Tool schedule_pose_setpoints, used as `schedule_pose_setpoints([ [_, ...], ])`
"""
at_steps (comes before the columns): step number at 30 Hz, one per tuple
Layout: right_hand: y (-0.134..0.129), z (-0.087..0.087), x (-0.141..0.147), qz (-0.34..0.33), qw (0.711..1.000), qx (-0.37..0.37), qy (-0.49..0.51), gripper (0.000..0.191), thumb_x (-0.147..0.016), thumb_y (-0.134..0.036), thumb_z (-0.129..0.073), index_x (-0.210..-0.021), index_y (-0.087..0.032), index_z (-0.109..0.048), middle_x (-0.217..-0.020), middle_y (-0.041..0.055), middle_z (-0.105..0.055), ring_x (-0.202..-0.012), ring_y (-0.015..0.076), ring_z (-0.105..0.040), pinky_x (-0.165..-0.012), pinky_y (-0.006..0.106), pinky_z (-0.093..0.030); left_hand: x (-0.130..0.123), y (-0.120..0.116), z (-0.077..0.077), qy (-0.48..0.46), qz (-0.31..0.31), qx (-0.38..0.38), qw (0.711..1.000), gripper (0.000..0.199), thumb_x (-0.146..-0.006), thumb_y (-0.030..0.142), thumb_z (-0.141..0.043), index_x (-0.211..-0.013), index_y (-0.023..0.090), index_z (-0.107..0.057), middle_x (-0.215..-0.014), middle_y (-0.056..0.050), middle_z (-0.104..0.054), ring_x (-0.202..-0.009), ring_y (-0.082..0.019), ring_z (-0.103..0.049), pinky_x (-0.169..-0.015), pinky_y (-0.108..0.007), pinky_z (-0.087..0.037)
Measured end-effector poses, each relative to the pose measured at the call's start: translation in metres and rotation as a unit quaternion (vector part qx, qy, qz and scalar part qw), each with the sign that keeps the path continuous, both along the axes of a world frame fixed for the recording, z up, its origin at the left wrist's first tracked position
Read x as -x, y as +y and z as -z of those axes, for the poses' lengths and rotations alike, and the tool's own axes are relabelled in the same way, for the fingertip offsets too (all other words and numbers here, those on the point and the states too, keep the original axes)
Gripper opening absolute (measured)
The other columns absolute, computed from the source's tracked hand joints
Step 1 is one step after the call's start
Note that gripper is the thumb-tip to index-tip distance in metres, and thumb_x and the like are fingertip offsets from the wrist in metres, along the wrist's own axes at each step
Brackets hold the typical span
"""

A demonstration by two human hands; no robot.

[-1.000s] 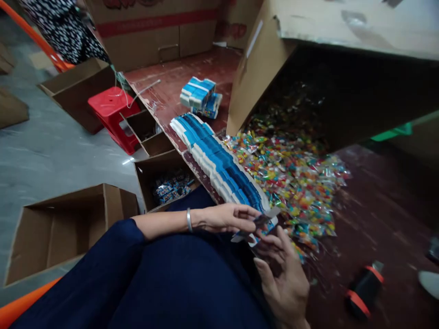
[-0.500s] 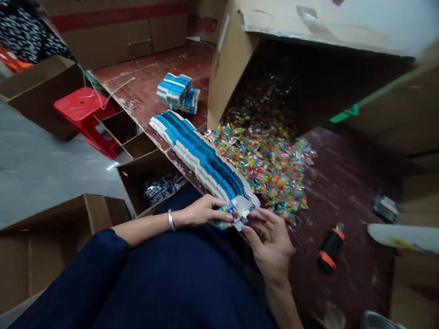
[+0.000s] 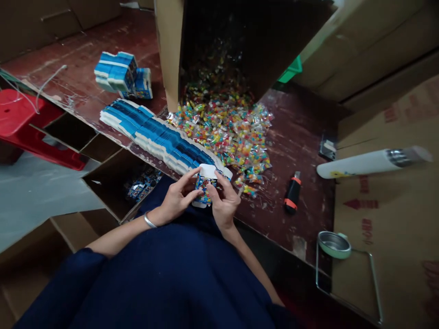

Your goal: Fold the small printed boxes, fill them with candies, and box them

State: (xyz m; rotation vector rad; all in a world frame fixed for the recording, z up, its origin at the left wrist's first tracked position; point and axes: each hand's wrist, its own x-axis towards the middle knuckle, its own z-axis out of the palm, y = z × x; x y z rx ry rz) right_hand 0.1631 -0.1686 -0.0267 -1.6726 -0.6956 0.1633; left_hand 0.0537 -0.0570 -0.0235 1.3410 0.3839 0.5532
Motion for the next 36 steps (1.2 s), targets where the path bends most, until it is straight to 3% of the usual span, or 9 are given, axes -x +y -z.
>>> schedule_pose_setpoints([
  [5, -0.002, 0.000, -0.002, -0.015, 1.000, 0.000, -0.017, 0.016, -0.095, -0.039, -0.064, -0.092, -0.026, -0.074, -0.093, 0.0046, -0.072, -0.093, 0.0217, -0.068, -0.089, 0.038, -0.056, 0.012, 0.008, -0.003, 0.086, 0.074, -0.067, 0.991, 0.051, -0.092, 0.032, -0.070, -0.140, 0.020, -0.060, -0.106, -0.007, -0.074, -0.087, -0.017, -0.070, -0.078, -0.027, -0.060],
  [10, -0.004, 0.005, 0.001, -0.051, 0.999, 0.008, 0.015, 0.021, -0.095, -0.041, -0.063, -0.083, -0.024, -0.067, -0.107, 0.0081, -0.070, -0.099, 0.0222, -0.066, -0.082, 0.035, -0.055, 0.017, 0.018, 0.000, 0.109, 0.141, -0.017, 0.984, 0.044, -0.089, 0.037, -0.074, -0.128, 0.019, -0.063, -0.120, -0.009, -0.071, -0.093, -0.018, -0.071, -0.081, -0.027, -0.060],
  [14, -0.001, 0.006, 0.005, -0.048, 0.994, -0.063, 0.079, 0.016, -0.091, -0.039, -0.071, -0.095, -0.025, -0.064, -0.101, 0.0051, -0.069, -0.092, 0.0197, -0.068, -0.080, 0.033, -0.056, 0.015, 0.016, 0.002, 0.086, 0.090, 0.014, 0.992, 0.042, -0.084, 0.035, -0.080, -0.117, 0.020, -0.059, -0.116, -0.006, -0.066, -0.096, -0.016, -0.068, -0.080, -0.024, -0.059],
  [16, 0.001, 0.003, 0.004, -0.056, 0.989, -0.083, 0.106, 0.019, -0.089, -0.040, -0.074, -0.094, -0.025, -0.063, -0.090, 0.0019, -0.068, -0.083, 0.0177, -0.067, -0.079, 0.033, -0.056, 0.013, 0.012, 0.003, 0.077, 0.078, 0.041, 0.993, 0.047, -0.081, 0.033, -0.083, -0.117, 0.022, -0.054, -0.108, -0.004, -0.064, -0.088, -0.014, -0.067, -0.075, -0.022, -0.058],
  [19, 0.000, -0.004, -0.003, -0.109, 0.982, -0.055, 0.143, 0.025, -0.086, -0.044, -0.075, -0.079, -0.024, -0.062, -0.082, 0.0010, -0.067, -0.080, 0.0170, -0.065, -0.077, 0.032, -0.055, 0.013, 0.008, 0.004, 0.073, 0.082, 0.048, 0.993, 0.051, -0.081, 0.031, -0.082, -0.120, 0.023, -0.050, -0.104, -0.002, -0.064, -0.079, -0.011, -0.066, -0.071, -0.021, -0.058],
  [24, -0.007, -0.009, -0.021, -0.147, 0.966, 0.039, 0.208, 0.027, -0.075, -0.044, -0.084, -0.079, -0.022, -0.068, -0.081, 0.0014, -0.070, -0.076, 0.0175, -0.065, -0.072, 0.031, -0.055, 0.016, 0.009, 0.003, 0.094, 0.104, 0.003, 0.990, 0.052, -0.084, 0.026, -0.077, -0.129, 0.022, -0.051, -0.107, -0.004, -0.063, -0.083, -0.013, -0.068, -0.077, -0.025, -0.061],
  [29, -0.009, -0.007, -0.029, -0.150, 0.966, 0.045, 0.205, 0.029, -0.076, -0.043, -0.083, -0.069, -0.021, -0.066, -0.071, -0.0006, -0.066, -0.067, 0.0150, -0.059, -0.066, 0.030, -0.049, 0.017, 0.009, -0.003, 0.098, 0.140, 0.000, 0.985, 0.058, -0.087, 0.026, -0.075, -0.140, 0.022, -0.053, -0.113, -0.008, -0.065, -0.087, -0.015, -0.068, -0.078, -0.026, -0.061],
  [36, -0.019, -0.010, -0.017, -0.150, 0.981, 0.036, 0.117, 0.024, -0.089, -0.043, -0.072, -0.076, -0.023, -0.066, -0.091, 0.0042, -0.072, -0.088, 0.0198, -0.067, -0.073, 0.032, -0.053, 0.018, 0.004, -0.002, 0.093, 0.132, 0.034, 0.986, 0.048, -0.086, 0.026, -0.075, -0.132, 0.018, -0.064, -0.115, -0.010, -0.071, -0.093, -0.017, -0.070, -0.083, -0.027, -0.059],
])
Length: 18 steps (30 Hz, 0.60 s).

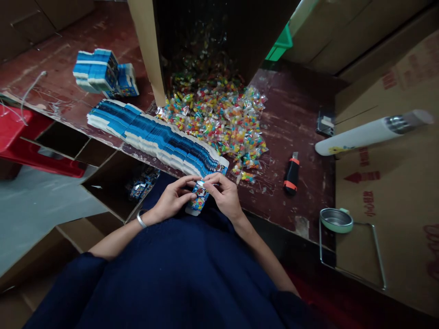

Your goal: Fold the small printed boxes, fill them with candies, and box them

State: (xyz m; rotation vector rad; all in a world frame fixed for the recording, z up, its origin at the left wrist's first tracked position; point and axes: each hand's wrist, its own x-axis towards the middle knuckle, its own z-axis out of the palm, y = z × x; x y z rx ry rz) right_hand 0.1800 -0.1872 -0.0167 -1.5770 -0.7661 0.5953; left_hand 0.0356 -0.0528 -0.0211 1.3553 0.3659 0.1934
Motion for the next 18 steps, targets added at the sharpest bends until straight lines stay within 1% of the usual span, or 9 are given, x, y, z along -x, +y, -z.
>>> schedule_pose_setpoints([
  [2, -0.002, 0.002, -0.002, -0.005, 1.000, 0.011, 0.023, 0.023, -0.086, -0.042, -0.074, -0.076, -0.022, -0.066, -0.089, 0.0037, -0.072, -0.085, 0.0192, -0.067, -0.073, 0.032, -0.053, -0.001, -0.001, 0.000, 0.006, 0.008, 0.002, 1.000, 0.049, -0.086, 0.025, -0.075, -0.133, 0.018, -0.064, -0.114, -0.009, -0.071, -0.089, -0.016, -0.070, -0.081, -0.025, -0.059],
  [4, -0.001, 0.003, -0.008, -0.010, 0.998, 0.025, 0.055, 0.024, -0.082, -0.041, -0.077, -0.073, -0.022, -0.065, -0.082, 0.0022, -0.071, -0.079, 0.0178, -0.066, -0.073, 0.032, -0.053, -0.002, -0.002, -0.001, 0.017, 0.018, 0.002, 1.000, 0.051, -0.085, 0.023, -0.075, -0.134, 0.019, -0.063, -0.116, -0.009, -0.070, -0.084, -0.014, -0.070, -0.078, -0.025, -0.059],
  [6, 0.000, 0.004, -0.014, -0.023, 0.996, 0.040, 0.073, 0.025, -0.079, -0.040, -0.078, -0.072, -0.021, -0.065, -0.077, 0.0010, -0.070, -0.074, 0.0167, -0.065, -0.072, 0.031, -0.052, -0.004, -0.002, -0.002, 0.026, 0.031, 0.005, 0.999, 0.053, -0.084, 0.022, -0.075, -0.135, 0.019, -0.062, -0.117, -0.009, -0.069, -0.084, -0.014, -0.069, -0.077, -0.025, -0.059],
  [11, 0.002, -0.001, -0.023, -0.064, 0.994, 0.072, 0.047, 0.022, -0.079, -0.037, -0.076, -0.070, -0.019, -0.064, -0.073, 0.0001, -0.068, -0.069, 0.0142, -0.061, -0.066, 0.029, -0.049, -0.007, -0.003, -0.001, 0.039, 0.046, 0.020, 0.998, 0.054, -0.082, 0.024, -0.077, -0.134, 0.018, -0.063, -0.112, -0.008, -0.069, -0.082, -0.014, -0.069, -0.075, -0.026, -0.058],
  [15, -0.001, -0.007, -0.026, -0.099, 0.992, 0.069, 0.033, 0.024, -0.081, -0.035, -0.074, -0.068, -0.019, -0.062, -0.077, 0.0011, -0.068, -0.074, 0.0151, -0.063, -0.067, 0.028, -0.049, -0.007, -0.004, -0.003, 0.033, 0.042, 0.011, 0.998, 0.047, -0.082, 0.023, -0.077, -0.128, 0.017, -0.067, -0.111, -0.008, -0.070, -0.085, -0.015, -0.068, -0.077, -0.026, -0.058],
  [18, -0.008, -0.010, -0.028, -0.110, 0.992, 0.063, 0.025, 0.027, -0.083, -0.037, -0.074, -0.067, -0.020, -0.062, -0.084, 0.0029, -0.072, -0.080, 0.0169, -0.066, -0.072, 0.031, -0.051, -0.006, -0.004, -0.004, 0.028, 0.038, 0.001, 0.999, 0.041, -0.083, 0.022, -0.076, -0.124, 0.017, -0.069, -0.111, -0.008, -0.071, -0.091, -0.017, -0.069, -0.082, -0.027, -0.058],
])
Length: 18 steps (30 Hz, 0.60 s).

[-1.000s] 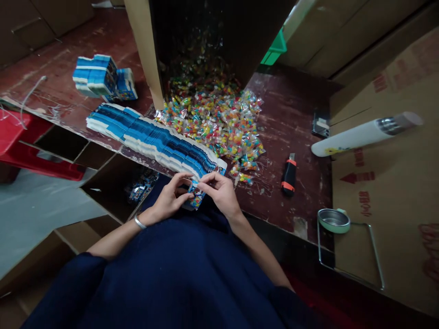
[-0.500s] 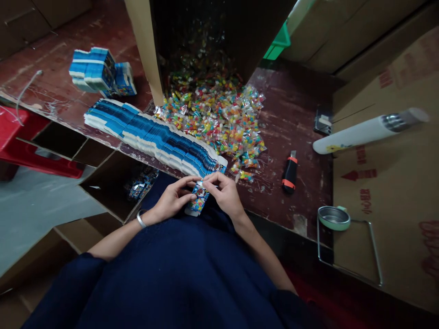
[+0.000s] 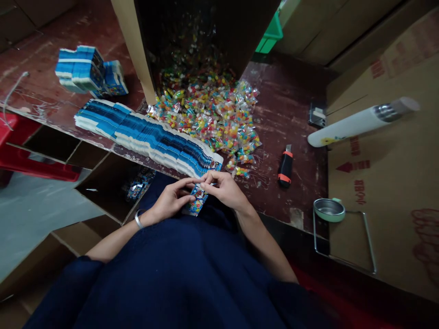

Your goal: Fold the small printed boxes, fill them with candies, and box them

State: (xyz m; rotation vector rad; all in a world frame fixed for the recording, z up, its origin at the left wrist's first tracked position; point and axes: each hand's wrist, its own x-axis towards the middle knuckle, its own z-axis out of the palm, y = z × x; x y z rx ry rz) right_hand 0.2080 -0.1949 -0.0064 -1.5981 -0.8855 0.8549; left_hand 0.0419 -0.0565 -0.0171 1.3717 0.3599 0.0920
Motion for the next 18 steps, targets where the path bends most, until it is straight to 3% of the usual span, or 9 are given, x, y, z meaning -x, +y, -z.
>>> schedule_pose_setpoints([
  [3, -0.008, 0.002, 0.008, -0.007, 1.000, -0.018, 0.006, 0.024, -0.090, -0.043, -0.070, -0.079, -0.022, -0.070, -0.096, 0.0054, -0.076, -0.089, 0.0207, -0.070, -0.075, 0.034, -0.056, 0.000, 0.001, 0.001, -0.003, -0.025, 0.008, 1.000, 0.043, -0.082, 0.023, -0.077, -0.124, 0.018, -0.067, -0.110, -0.008, -0.072, -0.096, -0.019, -0.069, -0.084, -0.027, -0.058],
  [6, -0.014, 0.009, 0.024, 0.018, 0.998, -0.038, -0.056, 0.017, -0.089, -0.042, -0.072, -0.094, -0.026, -0.074, -0.105, 0.0063, -0.076, -0.100, 0.0243, -0.071, -0.083, 0.039, -0.058, -0.001, 0.000, 0.004, 0.001, -0.052, 0.011, 0.999, 0.038, -0.081, 0.026, -0.079, -0.116, 0.018, -0.067, -0.108, -0.007, -0.071, -0.099, -0.019, -0.068, -0.084, -0.026, -0.057],
  [9, -0.022, 0.015, 0.026, 0.019, 0.997, -0.021, -0.077, 0.032, -0.082, -0.042, -0.080, -0.108, -0.027, -0.071, -0.111, 0.0061, -0.075, -0.101, 0.0234, -0.071, -0.078, 0.035, -0.059, -0.001, 0.005, 0.008, 0.015, -0.037, 0.007, 0.999, 0.034, -0.079, 0.029, -0.081, -0.105, 0.018, -0.063, -0.104, -0.005, -0.067, -0.096, -0.017, -0.065, -0.083, -0.026, -0.056],
  [11, -0.032, 0.018, 0.010, 0.097, 0.991, 0.000, -0.096, 0.037, -0.086, -0.045, -0.076, -0.115, -0.026, -0.067, -0.112, 0.0066, -0.074, -0.097, 0.0216, -0.071, -0.073, 0.032, -0.058, 0.003, 0.016, 0.009, 0.038, -0.004, -0.010, 0.999, 0.034, -0.078, 0.031, -0.081, -0.098, 0.018, -0.057, -0.096, -0.002, -0.063, -0.088, -0.016, -0.064, -0.080, -0.027, -0.056],
  [12, -0.039, 0.018, -0.002, 0.166, 0.977, 0.020, -0.134, 0.034, -0.089, -0.046, -0.072, -0.115, -0.024, -0.066, -0.111, 0.0075, -0.073, -0.095, 0.0214, -0.071, -0.075, 0.033, -0.057, 0.007, 0.023, 0.008, 0.052, 0.015, -0.032, 0.998, 0.034, -0.079, 0.031, -0.080, -0.096, 0.018, -0.054, -0.093, -0.001, -0.062, -0.084, -0.015, -0.063, -0.077, -0.027, -0.055],
  [14, -0.054, 0.021, -0.031, 0.297, 0.914, 0.099, -0.258, 0.029, -0.092, -0.045, -0.068, -0.109, -0.021, -0.068, -0.108, 0.0105, -0.072, -0.093, 0.0228, -0.069, -0.083, 0.037, -0.054, 0.017, 0.042, 0.004, 0.080, 0.054, -0.112, 0.989, 0.038, -0.079, 0.031, -0.079, -0.105, 0.018, -0.054, -0.092, 0.000, -0.061, -0.080, -0.015, -0.062, -0.074, -0.027, -0.054],
  [16, -0.067, 0.025, -0.057, 0.318, 0.863, 0.213, -0.330, 0.032, -0.087, -0.046, -0.073, -0.103, -0.018, -0.070, -0.104, 0.0128, -0.071, -0.090, 0.0259, -0.067, -0.083, 0.041, -0.051, 0.026, 0.061, -0.004, 0.103, 0.115, -0.208, 0.966, 0.052, -0.081, 0.032, -0.077, -0.126, 0.019, -0.054, -0.097, -0.002, -0.065, -0.080, -0.016, -0.063, -0.073, -0.028, -0.052],
  [18, -0.075, 0.032, -0.072, 0.305, 0.842, 0.282, -0.343, 0.032, -0.084, -0.048, -0.075, -0.094, -0.018, -0.070, -0.095, 0.0120, -0.072, -0.086, 0.0269, -0.066, -0.080, 0.040, -0.050, 0.033, 0.075, -0.015, 0.125, 0.205, -0.269, 0.933, 0.057, -0.083, 0.036, -0.074, -0.135, 0.021, -0.055, -0.101, -0.004, -0.068, -0.084, -0.019, -0.066, -0.075, -0.029, -0.052],
])
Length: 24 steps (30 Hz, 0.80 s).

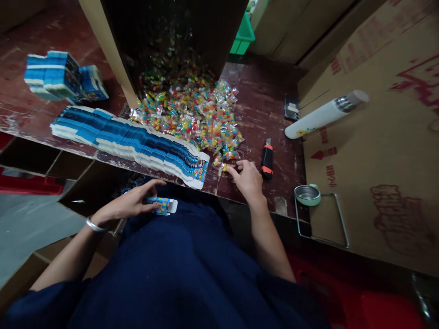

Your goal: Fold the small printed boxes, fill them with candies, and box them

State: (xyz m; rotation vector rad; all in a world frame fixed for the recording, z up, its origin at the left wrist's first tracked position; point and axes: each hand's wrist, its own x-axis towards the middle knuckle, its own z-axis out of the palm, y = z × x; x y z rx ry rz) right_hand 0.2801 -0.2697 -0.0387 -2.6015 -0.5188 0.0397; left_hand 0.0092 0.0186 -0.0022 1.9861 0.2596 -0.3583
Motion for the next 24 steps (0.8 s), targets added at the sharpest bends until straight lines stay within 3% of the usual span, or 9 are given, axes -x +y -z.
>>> schedule_pose_setpoints([
  [3, -0.001, 0.009, -0.003, -0.018, 0.999, -0.036, 0.022, 0.032, -0.086, -0.052, -0.070, -0.082, -0.020, -0.067, -0.085, 0.0082, -0.071, -0.078, 0.0237, -0.066, -0.076, 0.037, -0.050, -0.001, 0.006, -0.014, 0.042, 0.068, 0.005, 0.997, 0.035, -0.091, 0.040, -0.065, -0.119, 0.020, -0.066, -0.102, -0.006, -0.072, -0.088, -0.020, -0.069, -0.079, -0.030, -0.053],
  [6, 0.006, 0.005, 0.009, -0.043, 0.980, -0.185, 0.057, 0.035, -0.086, -0.055, -0.070, -0.083, -0.021, -0.065, -0.083, 0.0049, -0.072, -0.074, 0.0209, -0.067, -0.071, 0.034, -0.053, -0.012, -0.005, -0.017, 0.022, -0.011, 0.075, 0.997, 0.028, -0.094, 0.041, -0.062, -0.108, 0.017, -0.063, -0.096, -0.005, -0.073, -0.084, -0.019, -0.070, -0.078, -0.031, -0.055],
  [9, 0.015, -0.021, 0.029, -0.050, 0.940, -0.328, 0.075, 0.028, -0.086, -0.048, -0.074, -0.087, -0.021, -0.067, -0.082, 0.0019, -0.072, -0.068, 0.0183, -0.068, -0.061, 0.031, -0.055, -0.030, -0.026, -0.011, -0.033, -0.089, 0.152, 0.984, 0.034, -0.090, 0.041, -0.069, -0.112, 0.016, -0.061, -0.101, -0.007, -0.073, -0.088, -0.020, -0.071, -0.080, -0.032, -0.057],
  [11, 0.024, -0.043, 0.044, -0.080, 0.925, -0.367, 0.055, 0.019, -0.088, -0.040, -0.075, -0.091, -0.022, -0.069, -0.085, 0.0013, -0.073, -0.068, 0.0171, -0.069, -0.062, 0.031, -0.057, -0.042, -0.041, -0.006, -0.068, -0.107, 0.170, 0.977, 0.036, -0.089, 0.040, -0.072, -0.113, 0.016, -0.063, -0.106, -0.008, -0.073, -0.092, -0.020, -0.072, -0.084, -0.033, -0.057],
  [14, 0.039, -0.072, 0.063, -0.179, 0.924, -0.339, 0.014, 0.006, -0.092, -0.030, -0.073, -0.094, -0.024, -0.073, -0.093, 0.0028, -0.075, -0.083, 0.0192, -0.073, -0.075, 0.034, -0.060, -0.056, -0.059, -0.005, -0.102, -0.114, 0.171, 0.973, 0.032, -0.087, 0.038, -0.074, -0.108, 0.015, -0.067, -0.105, -0.008, -0.075, -0.094, -0.021, -0.072, -0.084, -0.032, -0.057],
  [17, 0.052, -0.083, 0.070, -0.278, 0.922, -0.268, -0.039, 0.006, -0.095, -0.025, -0.070, -0.091, -0.025, -0.074, -0.090, 0.0032, -0.075, -0.090, 0.0211, -0.072, -0.085, 0.038, -0.059, -0.060, -0.068, -0.008, -0.126, -0.127, 0.191, 0.965, 0.029, -0.088, 0.036, -0.074, -0.107, 0.016, -0.067, -0.101, -0.007, -0.075, -0.092, -0.020, -0.072, -0.083, -0.031, -0.058],
  [19, 0.058, -0.082, 0.070, -0.315, 0.918, -0.235, -0.058, 0.010, -0.095, -0.027, -0.070, -0.086, -0.025, -0.075, -0.096, 0.0053, -0.075, -0.096, 0.0233, -0.070, -0.090, 0.042, -0.058, -0.061, -0.069, -0.008, -0.150, -0.151, 0.197, 0.957, 0.028, -0.088, 0.035, -0.075, -0.107, 0.016, -0.066, -0.101, -0.006, -0.074, -0.092, -0.019, -0.072, -0.084, -0.031, -0.058],
  [21, 0.062, -0.076, 0.071, -0.337, 0.912, -0.228, -0.045, 0.013, -0.095, -0.032, -0.069, -0.087, -0.025, -0.076, -0.116, 0.0082, -0.074, -0.111, 0.0267, -0.068, -0.098, 0.047, -0.056, -0.060, -0.070, -0.006, -0.176, -0.182, 0.208, 0.945, 0.033, -0.087, 0.034, -0.076, -0.113, 0.017, -0.064, -0.100, -0.006, -0.073, -0.091, -0.019, -0.071, -0.083, -0.030, -0.059],
  [24, 0.063, -0.063, 0.077, -0.315, 0.904, -0.287, 0.039, 0.018, -0.096, -0.037, -0.067, -0.110, -0.027, -0.075, -0.135, 0.0089, -0.067, -0.122, 0.0277, -0.066, -0.099, 0.046, -0.059, -0.060, -0.071, -0.003, -0.211, -0.228, 0.234, 0.921, 0.051, -0.085, 0.033, -0.080, -0.128, 0.021, -0.056, -0.099, -0.004, -0.071, -0.087, -0.017, -0.072, -0.077, -0.027, -0.060],
])
